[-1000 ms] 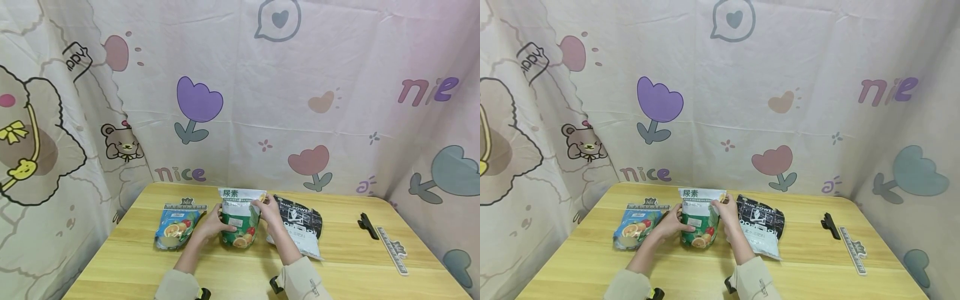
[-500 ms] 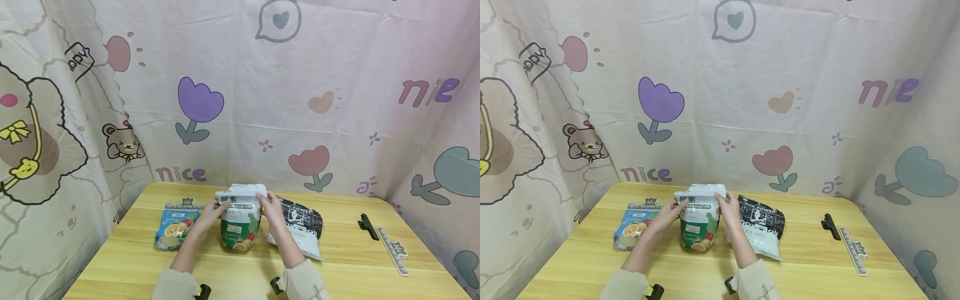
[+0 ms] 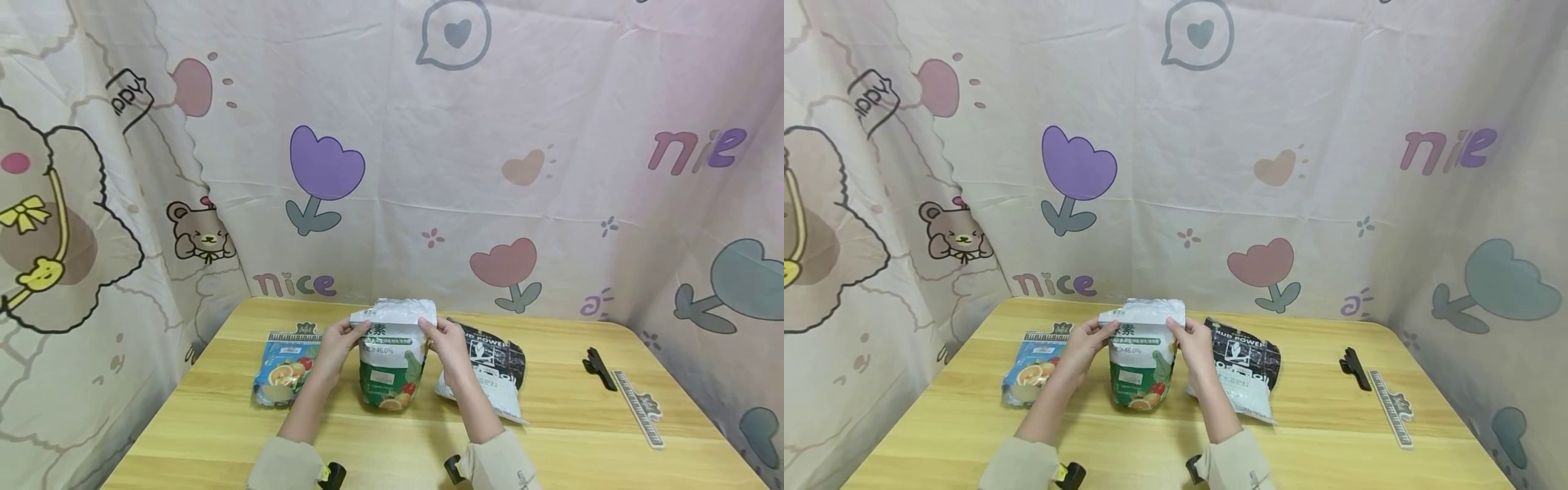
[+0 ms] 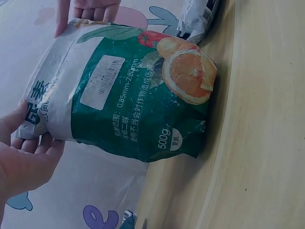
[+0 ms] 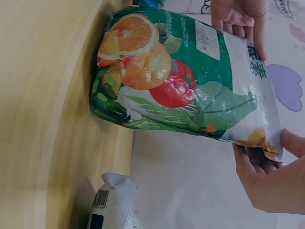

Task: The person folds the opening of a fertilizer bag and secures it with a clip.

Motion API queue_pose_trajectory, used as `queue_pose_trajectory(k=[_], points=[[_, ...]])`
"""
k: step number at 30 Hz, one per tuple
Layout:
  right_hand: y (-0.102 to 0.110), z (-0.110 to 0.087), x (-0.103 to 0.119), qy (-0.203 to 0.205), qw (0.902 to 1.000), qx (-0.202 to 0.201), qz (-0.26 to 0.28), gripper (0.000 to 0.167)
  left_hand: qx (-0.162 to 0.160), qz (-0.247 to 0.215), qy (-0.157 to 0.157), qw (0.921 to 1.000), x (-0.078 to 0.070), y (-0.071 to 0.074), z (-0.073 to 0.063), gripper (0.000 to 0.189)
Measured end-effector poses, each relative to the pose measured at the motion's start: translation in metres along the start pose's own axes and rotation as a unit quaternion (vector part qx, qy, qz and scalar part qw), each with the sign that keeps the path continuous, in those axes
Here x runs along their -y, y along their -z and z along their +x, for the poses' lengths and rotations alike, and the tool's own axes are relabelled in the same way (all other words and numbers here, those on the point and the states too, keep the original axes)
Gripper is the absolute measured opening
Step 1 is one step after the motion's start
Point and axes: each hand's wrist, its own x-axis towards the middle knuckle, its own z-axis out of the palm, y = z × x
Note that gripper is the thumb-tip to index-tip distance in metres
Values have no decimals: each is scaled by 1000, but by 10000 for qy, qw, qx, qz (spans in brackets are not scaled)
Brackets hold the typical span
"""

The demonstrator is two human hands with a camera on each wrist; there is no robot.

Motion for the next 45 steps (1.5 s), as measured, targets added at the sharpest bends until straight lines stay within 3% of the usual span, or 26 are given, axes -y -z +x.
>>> queue_pose_trajectory(k=[10, 16, 24, 29, 32, 35, 38, 40, 42, 43, 45], points=[[-1, -1, 6, -23, 9998, -192, 28, 28, -62, 89, -143, 9998, 1, -1, 0, 37], [0, -2, 7, 3, 9997, -181, 139, 27, 67, 98, -201, 9997, -9, -1, -8, 31], [9, -7, 8, 193, 9996, 135, -175, 20, 522, 306, -256, 9978, -10, 6, -7, 24], [13, -9, 9, 371, 9978, 165, -519, 32, 705, 428, -272, 9962, -13, 7, -10, 25], [15, -12, 10, 750, 9915, 69, -1062, 46, 746, 483, -345, 9954, -14, 7, -12, 32], [16, -15, 11, 1400, 9719, -74, -1893, 55, 730, 678, -607, 9932, -15, 6, -13, 43], [17, -16, 12, 2288, 9321, -217, -2798, 52, 596, 1003, -1059, 9875, -17, 3, -15, 51], [18, -16, 12, 2876, 8996, -257, -3276, 45, 457, 1376, -1563, 9770, -19, 0, -17, 52], [17, -15, 12, 3337, 8735, -215, -3539, 36, 329, 1904, -2132, 9577, -20, -2, -18, 49], [17, -14, 11, 3478, 8655, -150, -3602, 33, 280, 2215, -2463, 9431, -20, -3, -19, 45], [17, -13, 10, 3607, 8583, -12, -3650, 28, 274, 2756, -3202, 9059, -21, -5, -19, 39]])
